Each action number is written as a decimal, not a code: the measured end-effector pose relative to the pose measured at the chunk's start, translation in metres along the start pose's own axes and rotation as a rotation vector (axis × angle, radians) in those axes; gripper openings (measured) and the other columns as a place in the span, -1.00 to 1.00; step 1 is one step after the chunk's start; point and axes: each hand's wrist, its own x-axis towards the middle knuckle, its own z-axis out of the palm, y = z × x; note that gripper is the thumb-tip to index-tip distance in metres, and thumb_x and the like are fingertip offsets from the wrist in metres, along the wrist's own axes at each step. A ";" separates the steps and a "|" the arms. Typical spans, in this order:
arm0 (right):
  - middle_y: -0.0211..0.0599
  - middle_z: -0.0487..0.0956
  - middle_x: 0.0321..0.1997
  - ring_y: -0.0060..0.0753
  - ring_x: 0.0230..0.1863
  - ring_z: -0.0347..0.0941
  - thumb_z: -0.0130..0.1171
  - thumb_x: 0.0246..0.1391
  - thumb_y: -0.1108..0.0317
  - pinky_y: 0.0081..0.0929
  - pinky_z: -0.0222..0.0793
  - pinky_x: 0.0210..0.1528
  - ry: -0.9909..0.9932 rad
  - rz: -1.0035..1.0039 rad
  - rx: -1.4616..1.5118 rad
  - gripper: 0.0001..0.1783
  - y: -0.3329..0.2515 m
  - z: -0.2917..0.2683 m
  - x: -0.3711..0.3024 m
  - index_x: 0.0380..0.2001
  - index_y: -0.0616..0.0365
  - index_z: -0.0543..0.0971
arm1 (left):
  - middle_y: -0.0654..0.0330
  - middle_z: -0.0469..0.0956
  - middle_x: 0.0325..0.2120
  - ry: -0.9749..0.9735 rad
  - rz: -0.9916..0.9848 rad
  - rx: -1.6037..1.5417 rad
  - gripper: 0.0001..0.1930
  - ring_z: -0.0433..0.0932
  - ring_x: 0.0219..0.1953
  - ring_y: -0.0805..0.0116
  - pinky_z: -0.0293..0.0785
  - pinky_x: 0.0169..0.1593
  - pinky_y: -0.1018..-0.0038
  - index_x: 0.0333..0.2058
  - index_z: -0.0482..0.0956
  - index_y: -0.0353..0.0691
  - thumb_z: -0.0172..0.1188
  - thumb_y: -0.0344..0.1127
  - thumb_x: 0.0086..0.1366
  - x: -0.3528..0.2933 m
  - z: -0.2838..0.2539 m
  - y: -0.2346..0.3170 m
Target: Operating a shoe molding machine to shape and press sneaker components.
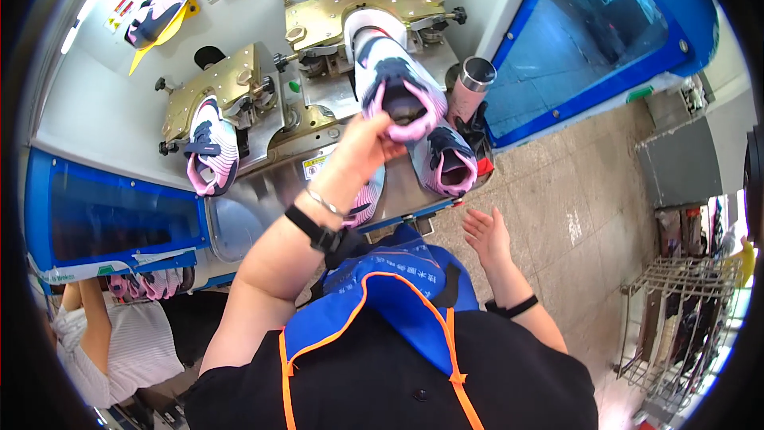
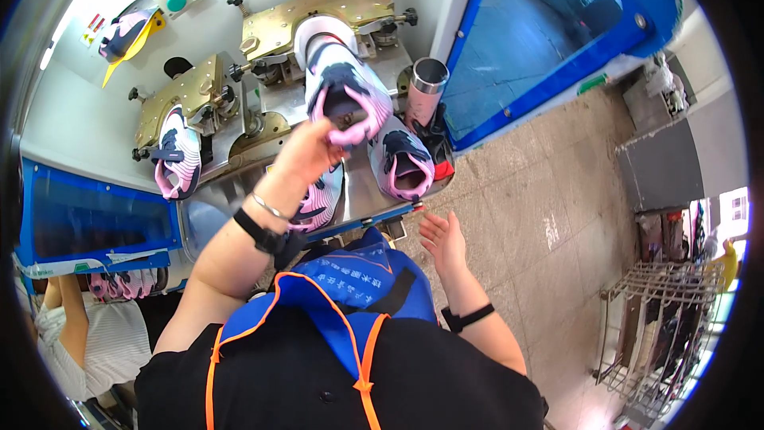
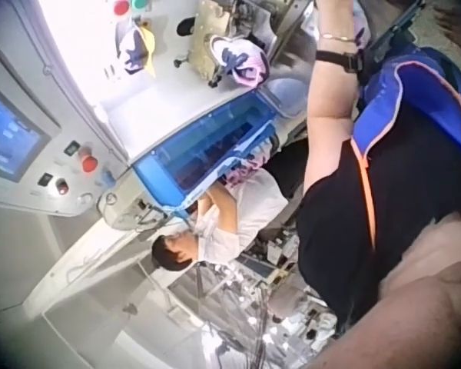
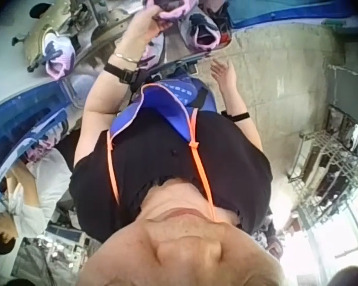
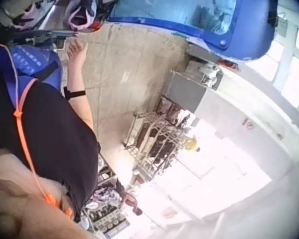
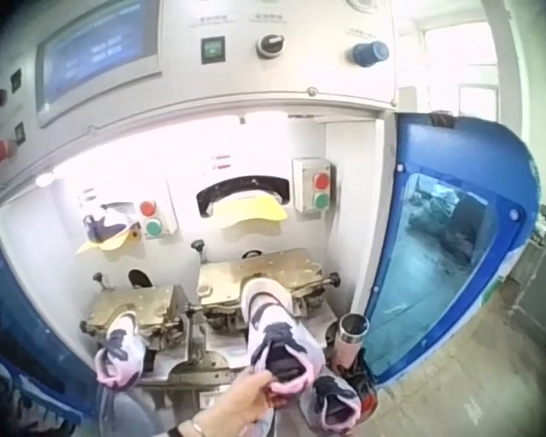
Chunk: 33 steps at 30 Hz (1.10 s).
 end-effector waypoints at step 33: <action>-0.40 0.46 -0.65 -0.68 -0.57 0.28 0.21 0.19 0.25 -0.57 0.19 -0.50 -0.091 -1.087 -0.879 -0.72 -0.133 0.209 0.015 -0.33 0.32 0.61 | 0.17 0.55 -0.03 -0.123 -0.048 -0.324 -0.62 0.52 0.04 0.39 0.51 0.04 0.41 0.15 0.37 -0.29 0.09 -0.36 0.40 -0.039 -0.002 0.017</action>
